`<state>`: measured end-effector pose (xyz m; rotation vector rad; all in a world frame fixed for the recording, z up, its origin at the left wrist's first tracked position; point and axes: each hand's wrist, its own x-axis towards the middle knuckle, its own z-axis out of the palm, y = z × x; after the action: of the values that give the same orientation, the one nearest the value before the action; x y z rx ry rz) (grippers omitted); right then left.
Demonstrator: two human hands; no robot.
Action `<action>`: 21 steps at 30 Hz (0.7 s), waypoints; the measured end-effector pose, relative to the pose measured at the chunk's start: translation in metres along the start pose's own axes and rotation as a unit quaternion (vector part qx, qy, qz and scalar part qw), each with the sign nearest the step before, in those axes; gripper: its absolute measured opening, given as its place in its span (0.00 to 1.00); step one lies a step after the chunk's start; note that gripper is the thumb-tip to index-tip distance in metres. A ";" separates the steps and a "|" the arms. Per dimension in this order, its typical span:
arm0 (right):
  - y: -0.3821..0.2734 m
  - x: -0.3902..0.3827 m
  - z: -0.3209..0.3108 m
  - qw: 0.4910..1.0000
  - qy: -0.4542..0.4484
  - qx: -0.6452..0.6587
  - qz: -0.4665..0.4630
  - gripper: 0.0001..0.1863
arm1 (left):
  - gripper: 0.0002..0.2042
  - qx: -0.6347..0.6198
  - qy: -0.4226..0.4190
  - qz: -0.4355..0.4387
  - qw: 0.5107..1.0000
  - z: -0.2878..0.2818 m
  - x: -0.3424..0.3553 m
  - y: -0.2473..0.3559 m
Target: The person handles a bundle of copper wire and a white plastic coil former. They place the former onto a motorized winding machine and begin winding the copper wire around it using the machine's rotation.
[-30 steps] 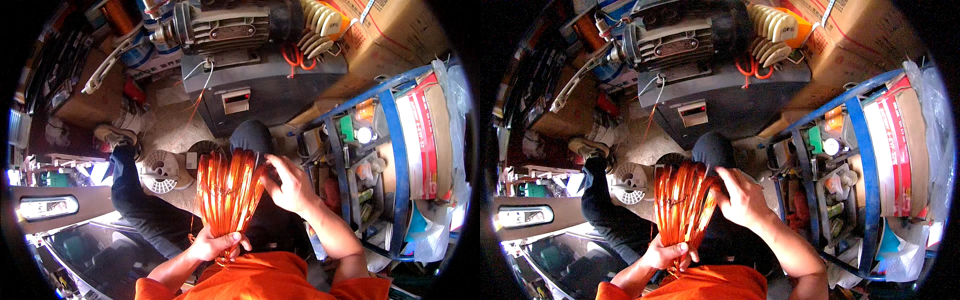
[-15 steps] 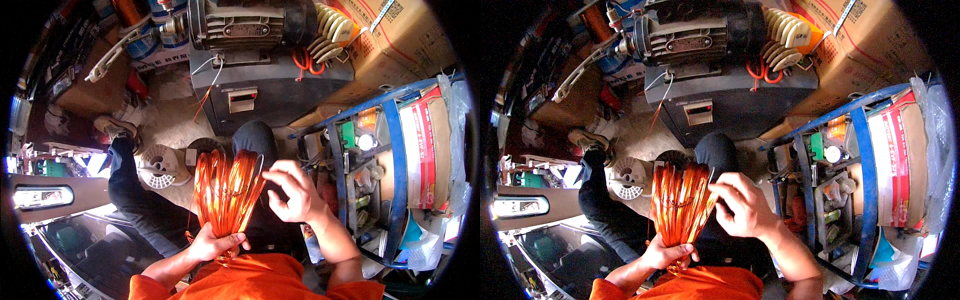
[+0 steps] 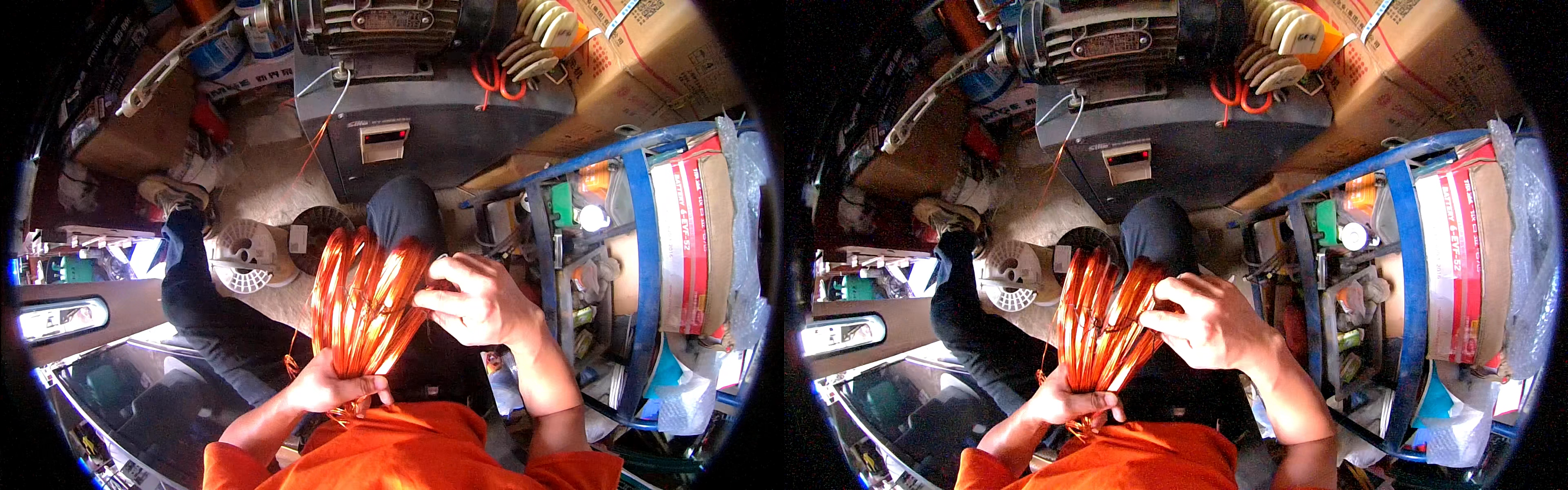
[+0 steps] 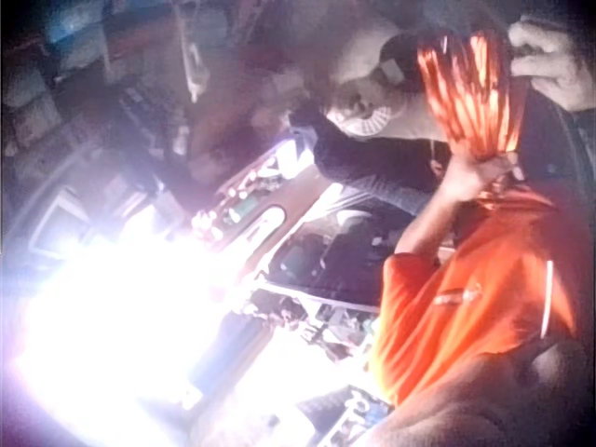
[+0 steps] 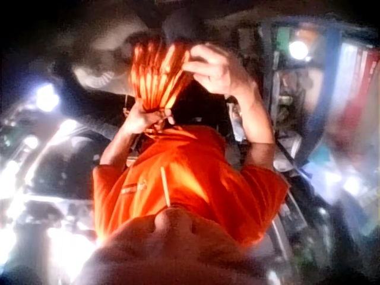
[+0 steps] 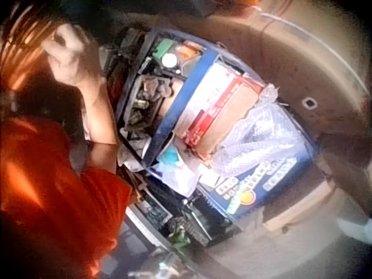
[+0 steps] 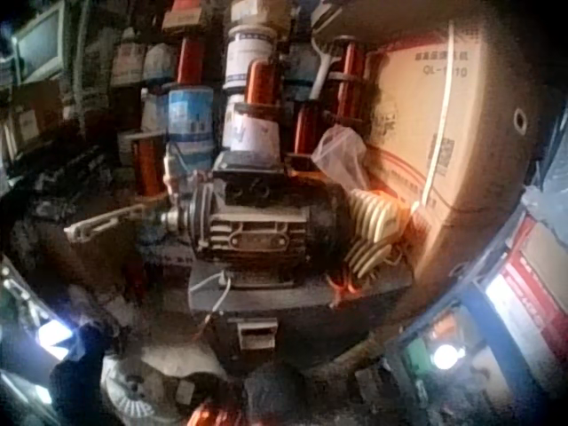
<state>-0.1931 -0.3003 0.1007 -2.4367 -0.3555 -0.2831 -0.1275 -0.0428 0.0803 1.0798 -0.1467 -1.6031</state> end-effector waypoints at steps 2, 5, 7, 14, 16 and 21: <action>-0.003 0.000 -0.002 1.000 -0.014 -0.014 0.004 0.13 | 0.07 0.009 -0.012 -0.005 1.000 -0.003 -0.001 0.000; -0.003 -0.001 0.000 1.000 -0.014 -0.006 -0.003 0.12 | 0.07 -0.006 -0.031 -0.006 0.999 -0.005 -0.002 0.003; -0.002 -0.003 0.002 1.000 -0.009 0.024 0.003 0.11 | 0.08 -0.020 -0.054 -0.005 0.998 -0.011 -0.004 0.003; -0.008 -0.002 -0.009 0.999 0.002 0.030 0.027 0.15 | 0.09 -0.023 -0.077 -0.023 0.997 -0.018 -0.003 0.000; 0.003 -0.009 -0.015 0.997 -0.012 0.056 0.046 0.16 | 0.09 0.001 -0.083 -0.025 0.996 -0.020 -0.003 0.001; 0.002 -0.009 -0.040 0.939 -0.125 0.243 0.208 0.12 | 0.09 0.028 -0.084 -0.040 0.995 -0.022 -0.006 0.000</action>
<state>-0.2058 -0.3287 0.1278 -1.9895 -0.0023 0.2746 -0.1121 -0.0283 0.0712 1.0042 -0.2652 -1.7700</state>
